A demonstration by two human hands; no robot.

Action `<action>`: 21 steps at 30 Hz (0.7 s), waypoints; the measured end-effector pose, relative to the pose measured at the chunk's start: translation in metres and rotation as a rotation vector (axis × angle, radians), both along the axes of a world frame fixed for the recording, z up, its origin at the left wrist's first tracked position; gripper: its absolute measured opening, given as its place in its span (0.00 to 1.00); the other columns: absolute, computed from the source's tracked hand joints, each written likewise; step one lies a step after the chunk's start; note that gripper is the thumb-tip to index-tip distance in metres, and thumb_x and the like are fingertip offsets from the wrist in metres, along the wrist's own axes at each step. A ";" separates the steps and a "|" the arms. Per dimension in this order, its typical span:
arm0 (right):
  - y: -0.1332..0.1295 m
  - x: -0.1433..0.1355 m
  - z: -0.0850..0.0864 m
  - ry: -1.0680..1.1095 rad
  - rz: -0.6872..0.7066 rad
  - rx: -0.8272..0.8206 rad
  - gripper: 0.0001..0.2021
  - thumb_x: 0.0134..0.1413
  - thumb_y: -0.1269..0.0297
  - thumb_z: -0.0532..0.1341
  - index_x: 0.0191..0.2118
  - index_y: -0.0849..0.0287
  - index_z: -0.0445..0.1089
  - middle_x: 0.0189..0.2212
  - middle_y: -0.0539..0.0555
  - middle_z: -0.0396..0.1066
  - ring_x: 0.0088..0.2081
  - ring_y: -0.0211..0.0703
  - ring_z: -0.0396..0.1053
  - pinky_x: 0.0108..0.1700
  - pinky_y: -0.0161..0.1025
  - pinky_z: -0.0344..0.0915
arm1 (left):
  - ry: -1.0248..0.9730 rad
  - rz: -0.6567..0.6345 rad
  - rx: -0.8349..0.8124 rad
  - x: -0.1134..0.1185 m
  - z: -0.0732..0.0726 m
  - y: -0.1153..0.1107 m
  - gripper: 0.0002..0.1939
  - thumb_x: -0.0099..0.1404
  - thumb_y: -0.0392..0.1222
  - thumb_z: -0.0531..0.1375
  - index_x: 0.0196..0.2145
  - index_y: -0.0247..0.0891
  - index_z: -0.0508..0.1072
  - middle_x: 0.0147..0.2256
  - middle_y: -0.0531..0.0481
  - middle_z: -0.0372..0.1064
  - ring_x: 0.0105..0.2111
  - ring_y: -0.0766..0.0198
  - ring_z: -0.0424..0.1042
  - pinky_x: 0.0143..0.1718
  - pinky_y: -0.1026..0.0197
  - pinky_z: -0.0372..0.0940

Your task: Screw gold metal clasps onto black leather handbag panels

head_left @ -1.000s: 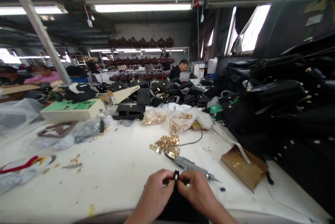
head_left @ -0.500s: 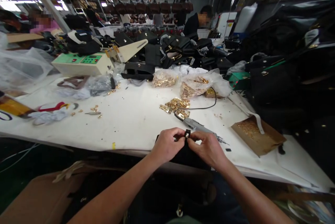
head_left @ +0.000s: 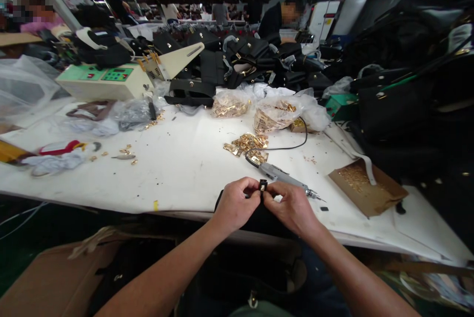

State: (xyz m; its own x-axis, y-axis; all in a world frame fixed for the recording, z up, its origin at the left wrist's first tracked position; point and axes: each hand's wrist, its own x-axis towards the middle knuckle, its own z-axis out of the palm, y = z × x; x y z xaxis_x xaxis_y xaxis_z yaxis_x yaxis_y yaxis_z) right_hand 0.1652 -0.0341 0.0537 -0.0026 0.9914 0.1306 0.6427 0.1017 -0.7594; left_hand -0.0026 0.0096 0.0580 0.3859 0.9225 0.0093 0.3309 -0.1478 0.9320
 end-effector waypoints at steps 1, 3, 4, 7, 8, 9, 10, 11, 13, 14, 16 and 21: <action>0.001 0.001 0.001 0.020 0.002 -0.020 0.10 0.57 0.67 0.58 0.25 0.57 0.70 0.24 0.48 0.72 0.27 0.40 0.68 0.32 0.36 0.59 | -0.001 0.005 -0.013 0.000 0.000 0.000 0.08 0.59 0.33 0.59 0.33 0.38 0.79 0.30 0.54 0.77 0.31 0.66 0.73 0.38 0.66 0.65; 0.002 0.004 0.004 0.073 0.013 -0.064 0.09 0.58 0.67 0.59 0.28 0.56 0.73 0.27 0.49 0.75 0.30 0.41 0.71 0.34 0.37 0.61 | 0.007 0.005 -0.039 0.001 -0.001 0.001 0.08 0.59 0.33 0.59 0.34 0.38 0.79 0.31 0.54 0.77 0.31 0.66 0.73 0.38 0.65 0.66; 0.002 0.005 0.006 0.096 0.023 -0.084 0.09 0.58 0.67 0.59 0.29 0.56 0.75 0.28 0.49 0.76 0.32 0.42 0.73 0.35 0.37 0.63 | 0.012 0.002 -0.051 0.000 0.000 0.002 0.08 0.59 0.34 0.60 0.34 0.38 0.80 0.31 0.54 0.77 0.31 0.65 0.74 0.37 0.65 0.66; 0.003 0.007 0.011 0.125 0.028 -0.120 0.09 0.58 0.65 0.60 0.30 0.55 0.77 0.29 0.50 0.78 0.33 0.45 0.75 0.37 0.38 0.65 | 0.025 -0.014 -0.068 -0.001 0.001 0.004 0.08 0.60 0.35 0.60 0.35 0.38 0.80 0.32 0.53 0.78 0.32 0.64 0.75 0.37 0.65 0.66; 0.003 0.006 0.012 0.127 0.019 -0.126 0.09 0.58 0.63 0.61 0.30 0.55 0.77 0.29 0.50 0.78 0.33 0.46 0.75 0.37 0.39 0.66 | 0.025 -0.024 -0.070 -0.002 0.002 0.005 0.09 0.60 0.35 0.61 0.36 0.38 0.81 0.33 0.53 0.79 0.33 0.64 0.75 0.37 0.65 0.66; 0.003 0.006 0.013 0.129 0.011 -0.130 0.09 0.58 0.62 0.62 0.30 0.55 0.78 0.29 0.51 0.78 0.33 0.47 0.75 0.37 0.39 0.66 | 0.022 -0.033 -0.071 -0.003 0.002 0.006 0.09 0.61 0.35 0.61 0.36 0.38 0.81 0.33 0.53 0.79 0.33 0.64 0.75 0.38 0.65 0.67; 0.003 0.005 0.014 0.132 0.008 -0.132 0.10 0.59 0.60 0.62 0.30 0.55 0.78 0.29 0.51 0.79 0.33 0.47 0.75 0.36 0.40 0.66 | 0.018 -0.044 -0.071 -0.004 0.002 0.007 0.08 0.61 0.36 0.61 0.37 0.38 0.80 0.34 0.52 0.79 0.34 0.63 0.76 0.38 0.64 0.67; 0.003 0.005 0.014 0.131 0.009 -0.131 0.11 0.59 0.58 0.62 0.30 0.55 0.78 0.29 0.51 0.78 0.32 0.47 0.75 0.36 0.40 0.66 | 0.014 -0.055 -0.071 -0.005 0.002 0.007 0.08 0.62 0.37 0.61 0.37 0.38 0.80 0.34 0.52 0.80 0.34 0.62 0.76 0.38 0.64 0.68; 0.004 0.005 0.013 0.123 0.029 -0.128 0.13 0.61 0.56 0.61 0.29 0.55 0.77 0.27 0.51 0.77 0.31 0.47 0.74 0.34 0.40 0.65 | 0.011 -0.077 -0.069 -0.007 0.002 0.008 0.08 0.63 0.38 0.61 0.38 0.38 0.80 0.35 0.51 0.80 0.35 0.61 0.77 0.39 0.63 0.69; 0.004 0.005 0.012 0.117 0.041 -0.124 0.13 0.61 0.57 0.60 0.28 0.55 0.76 0.26 0.50 0.76 0.30 0.47 0.73 0.34 0.40 0.65 | 0.012 -0.085 -0.068 -0.007 0.002 0.008 0.09 0.63 0.38 0.60 0.38 0.38 0.80 0.36 0.51 0.80 0.36 0.61 0.77 0.39 0.63 0.69; 0.004 0.006 0.009 0.103 0.056 -0.113 0.12 0.60 0.61 0.60 0.28 0.55 0.76 0.25 0.49 0.75 0.30 0.45 0.73 0.33 0.39 0.65 | 0.016 -0.093 -0.070 -0.007 0.003 0.009 0.09 0.63 0.37 0.60 0.38 0.38 0.80 0.36 0.51 0.80 0.36 0.61 0.77 0.40 0.63 0.69; 0.001 0.017 0.001 0.088 -0.017 -0.062 0.13 0.55 0.71 0.57 0.35 0.55 0.80 0.33 0.50 0.80 0.36 0.45 0.76 0.41 0.39 0.69 | 0.038 -0.066 -0.088 -0.004 0.007 0.008 0.08 0.62 0.36 0.60 0.36 0.38 0.80 0.33 0.52 0.79 0.34 0.63 0.76 0.38 0.64 0.67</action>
State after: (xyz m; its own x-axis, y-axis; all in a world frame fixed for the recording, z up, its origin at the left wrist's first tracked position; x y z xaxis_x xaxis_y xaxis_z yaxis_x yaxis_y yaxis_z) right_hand 0.1819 -0.0327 0.0543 0.0226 0.9974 0.0684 0.5746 0.0430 -0.8173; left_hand -0.0061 0.0177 0.0647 0.4443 0.8917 -0.0861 0.3588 -0.0891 0.9292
